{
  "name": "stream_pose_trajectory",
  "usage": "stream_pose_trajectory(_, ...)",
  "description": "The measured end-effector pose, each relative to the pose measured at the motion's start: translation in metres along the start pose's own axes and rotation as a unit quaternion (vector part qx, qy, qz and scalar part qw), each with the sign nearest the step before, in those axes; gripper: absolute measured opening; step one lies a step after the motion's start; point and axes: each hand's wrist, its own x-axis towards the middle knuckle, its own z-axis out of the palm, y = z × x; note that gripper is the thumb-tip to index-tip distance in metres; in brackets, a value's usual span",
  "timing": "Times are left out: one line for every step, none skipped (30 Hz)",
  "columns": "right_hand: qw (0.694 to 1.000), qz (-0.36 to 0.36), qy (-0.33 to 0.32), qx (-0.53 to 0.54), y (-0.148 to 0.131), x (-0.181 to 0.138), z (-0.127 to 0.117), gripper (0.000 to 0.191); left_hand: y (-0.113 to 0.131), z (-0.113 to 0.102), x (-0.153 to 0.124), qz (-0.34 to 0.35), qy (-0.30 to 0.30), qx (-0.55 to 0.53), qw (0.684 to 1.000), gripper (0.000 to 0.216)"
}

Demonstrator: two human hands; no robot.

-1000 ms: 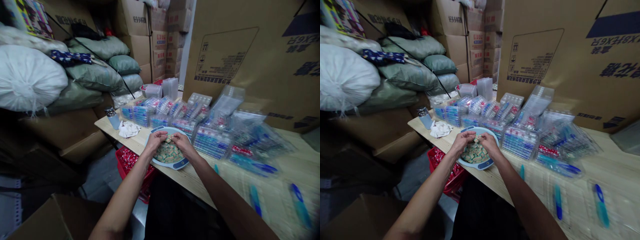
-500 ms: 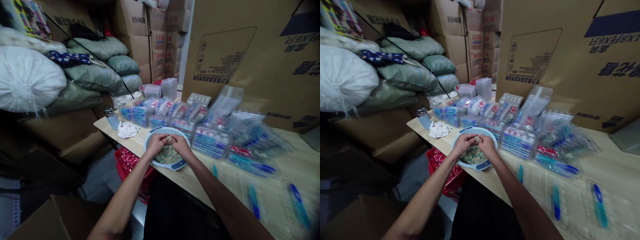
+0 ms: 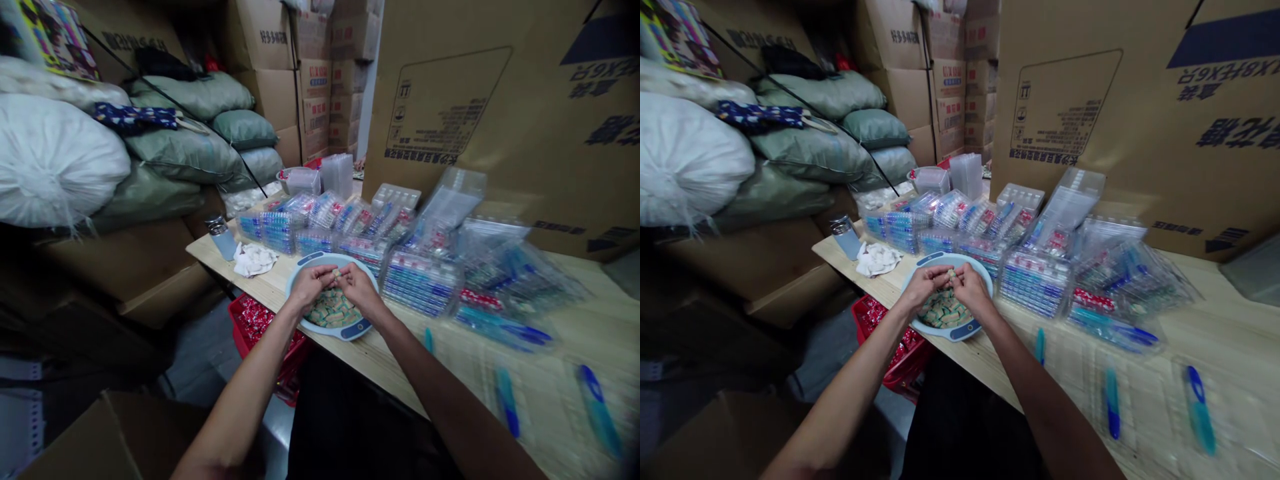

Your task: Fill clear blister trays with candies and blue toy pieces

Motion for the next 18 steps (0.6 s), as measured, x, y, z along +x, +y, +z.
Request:
stream_pose_trajectory(1.000, -0.005, -0.004, 0.014, -0.001, 0.000, 0.000, 0.012, 0.001, -0.001, 0.000, -0.007, 0.002, -0.017, 1.000, 0.029)
stream_pose_trajectory(1.000, -0.006, -0.007, 0.029, -0.001, -0.001, -0.001, 0.015, 0.002, -0.001, 0.000, -0.014, 0.004, -0.040, 0.999, 0.029)
stream_pose_trajectory(0.999, -0.005, -0.009, 0.043, -0.002, -0.001, -0.001, 0.018, 0.004, -0.003, 0.000, -0.025, 0.006, -0.065, 0.998, 0.028)
stream_pose_trajectory(0.999, -0.002, -0.009, 0.052, -0.003, -0.001, -0.001, 0.020, 0.006, -0.004, 0.000, -0.037, 0.007, -0.088, 0.995, 0.028)
stream_pose_trajectory(0.998, 0.001, -0.010, 0.057, -0.003, -0.001, -0.002, 0.021, 0.008, -0.005, -0.001, -0.049, 0.007, -0.104, 0.993, 0.027)
stream_pose_trajectory(0.998, 0.003, -0.010, 0.059, -0.004, -0.001, -0.002, 0.021, 0.010, -0.006, -0.001, -0.060, 0.007, -0.115, 0.992, 0.027)
stream_pose_trajectory(0.998, 0.003, -0.013, 0.062, -0.005, -0.002, -0.002, 0.022, 0.012, -0.007, -0.001, -0.069, 0.007, -0.121, 0.990, 0.026)
stream_pose_trajectory(0.998, 0.001, -0.016, 0.064, -0.006, -0.002, -0.003, 0.023, 0.013, -0.007, -0.001, -0.076, 0.008, -0.122, 0.990, 0.025)
stream_pose_trajectory(0.998, -0.003, -0.021, 0.067, -0.006, -0.002, -0.003, 0.023, 0.013, -0.007, -0.001, -0.081, 0.010, -0.122, 0.989, 0.025)
stream_pose_trajectory(0.997, -0.008, -0.024, 0.068, -0.007, -0.003, -0.003, 0.023, 0.013, -0.006, -0.001, -0.082, 0.014, -0.119, 0.989, 0.025)
stream_pose_trajectory(0.997, -0.011, -0.028, 0.068, -0.008, -0.003, -0.002, 0.024, 0.012, -0.006, -0.001, -0.082, 0.019, -0.114, 0.990, 0.024)
stream_pose_trajectory(0.997, -0.008, -0.030, 0.066, -0.008, -0.003, -0.002, 0.024, 0.011, -0.005, 0.000, -0.078, 0.024, -0.107, 0.991, 0.023)
stream_pose_trajectory(0.998, -0.001, -0.028, 0.060, -0.008, -0.003, -0.001, 0.024, 0.009, -0.004, 0.000, -0.071, 0.030, -0.097, 0.992, 0.022)
stream_pose_trajectory(0.998, 0.009, -0.022, 0.052, -0.008, -0.002, 0.000, 0.024, 0.008, -0.003, 0.000, -0.062, 0.035, -0.084, 0.994, 0.023)
stream_pose_trajectory(0.999, 0.020, -0.011, 0.040, -0.008, -0.001, 0.000, 0.023, 0.007, -0.002, -0.001, -0.051, 0.038, -0.067, 0.996, 0.023)
stream_pose_trajectory(0.999, 0.030, 0.001, 0.026, -0.007, 0.000, 0.001, 0.022, 0.006, -0.001, -0.001, -0.037, 0.039, -0.047, 0.997, 0.024)
stream_pose_trajectory(0.999, 0.038, 0.014, 0.012, -0.006, 0.001, 0.001, 0.020, 0.005, 0.000, -0.001, -0.022, 0.037, -0.025, 0.999, 0.025)
stream_pose_trajectory(0.999, 0.043, 0.026, 0.000, -0.005, 0.002, 0.001, 0.019, 0.005, 0.000, -0.002, -0.007, 0.034, 0.001, 0.999, 0.026)
